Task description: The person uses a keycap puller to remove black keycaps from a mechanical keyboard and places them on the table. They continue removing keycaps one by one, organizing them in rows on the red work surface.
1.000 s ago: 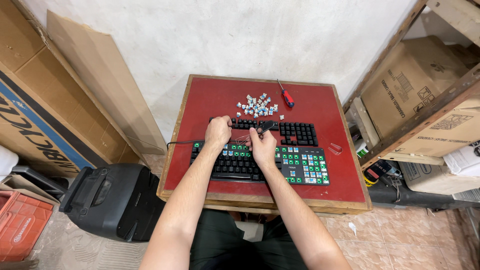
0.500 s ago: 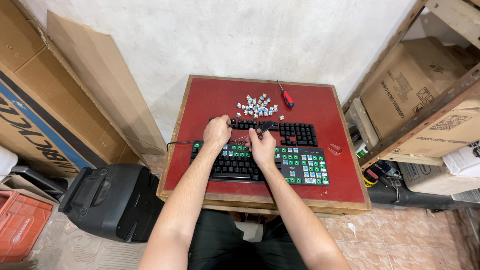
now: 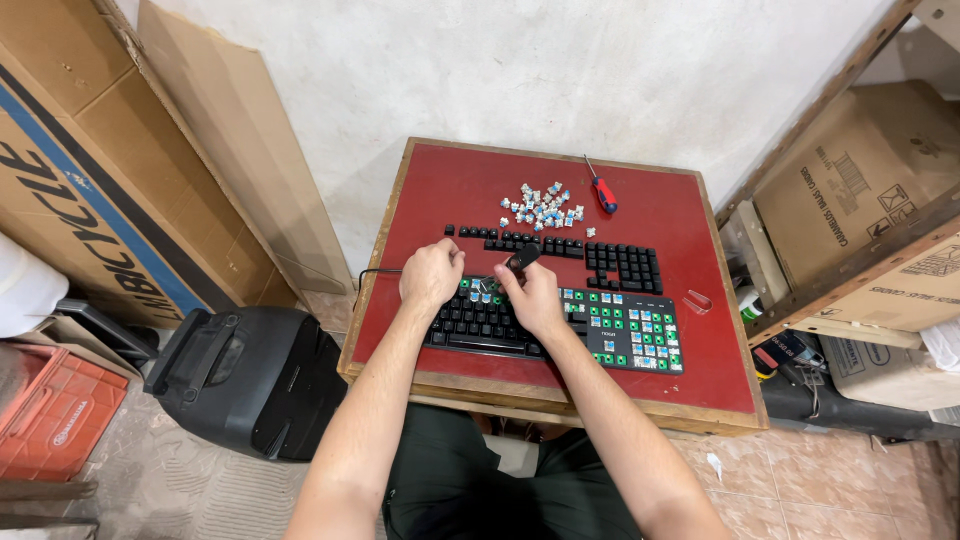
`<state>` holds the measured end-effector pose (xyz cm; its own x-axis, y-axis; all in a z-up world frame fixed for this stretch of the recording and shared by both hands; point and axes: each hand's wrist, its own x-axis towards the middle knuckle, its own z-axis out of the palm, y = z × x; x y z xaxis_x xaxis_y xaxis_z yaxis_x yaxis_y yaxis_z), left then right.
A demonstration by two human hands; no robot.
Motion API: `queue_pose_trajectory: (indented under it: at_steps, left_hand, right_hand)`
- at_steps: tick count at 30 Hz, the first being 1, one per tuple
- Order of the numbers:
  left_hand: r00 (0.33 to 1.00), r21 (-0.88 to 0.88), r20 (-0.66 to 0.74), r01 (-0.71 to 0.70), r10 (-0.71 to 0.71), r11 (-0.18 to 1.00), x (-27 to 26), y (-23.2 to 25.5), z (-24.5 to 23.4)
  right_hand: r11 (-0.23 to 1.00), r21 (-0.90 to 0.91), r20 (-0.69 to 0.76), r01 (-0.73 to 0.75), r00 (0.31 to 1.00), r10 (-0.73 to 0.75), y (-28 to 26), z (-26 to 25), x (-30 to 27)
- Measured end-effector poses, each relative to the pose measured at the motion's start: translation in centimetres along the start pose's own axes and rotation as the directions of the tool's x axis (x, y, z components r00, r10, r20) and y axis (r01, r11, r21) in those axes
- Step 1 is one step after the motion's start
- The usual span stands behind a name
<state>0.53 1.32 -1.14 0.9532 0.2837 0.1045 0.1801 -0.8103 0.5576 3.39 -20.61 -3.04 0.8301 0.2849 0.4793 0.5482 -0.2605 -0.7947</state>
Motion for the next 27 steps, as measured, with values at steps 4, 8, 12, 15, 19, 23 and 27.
queue_pose_trajectory:
  at_steps: [4, 8, 12, 15, 19, 23, 27]
  left_hand:
    - [1.000, -0.015, -0.013, 0.010, -0.010, 1.000, -0.3, 0.4, -0.7]
    - [0.999, -0.036, 0.014, 0.037, -0.036, 0.999, -0.2, 0.2, -1.0]
    - [0.998, -0.040, 0.042, 0.057, -0.055, 0.998, -0.2, 0.4, -1.3]
    - [0.997, -0.063, 0.044, 0.069, -0.066, 0.996, -0.2, 0.4, -1.1]
    - [0.998, -0.037, 0.045, 0.048, -0.046, 0.998, -0.7, 0.6, -1.6]
    - [0.998, -0.039, 0.041, 0.045, -0.043, 0.998, -0.5, 0.6, -1.4]
    - [0.999, -0.012, 0.014, 0.030, -0.029, 0.999, -0.2, 0.3, -0.7]
  right_hand:
    - [0.995, -0.076, 0.047, 0.063, 0.997, -0.060, -1.5, 0.2, 0.6]
    - [0.966, -0.186, 0.254, 0.177, 0.959, -0.127, -5.3, 0.3, 1.0]
    - [0.869, -0.354, 0.474, 0.346, 0.867, -0.152, -8.7, 0.3, 1.5]
    - [0.845, -0.398, 0.485, 0.357, 0.864, -0.136, -8.8, 0.4, 1.6]
    - [0.876, -0.344, 0.401, 0.338, 0.896, -0.188, -4.8, 1.7, 1.1]
    - [0.893, -0.265, 0.204, 0.363, 0.926, -0.316, -0.8, 3.3, 0.3]
    - [0.937, -0.208, -0.053, 0.282, 0.953, -0.299, 1.7, 2.6, 2.0]
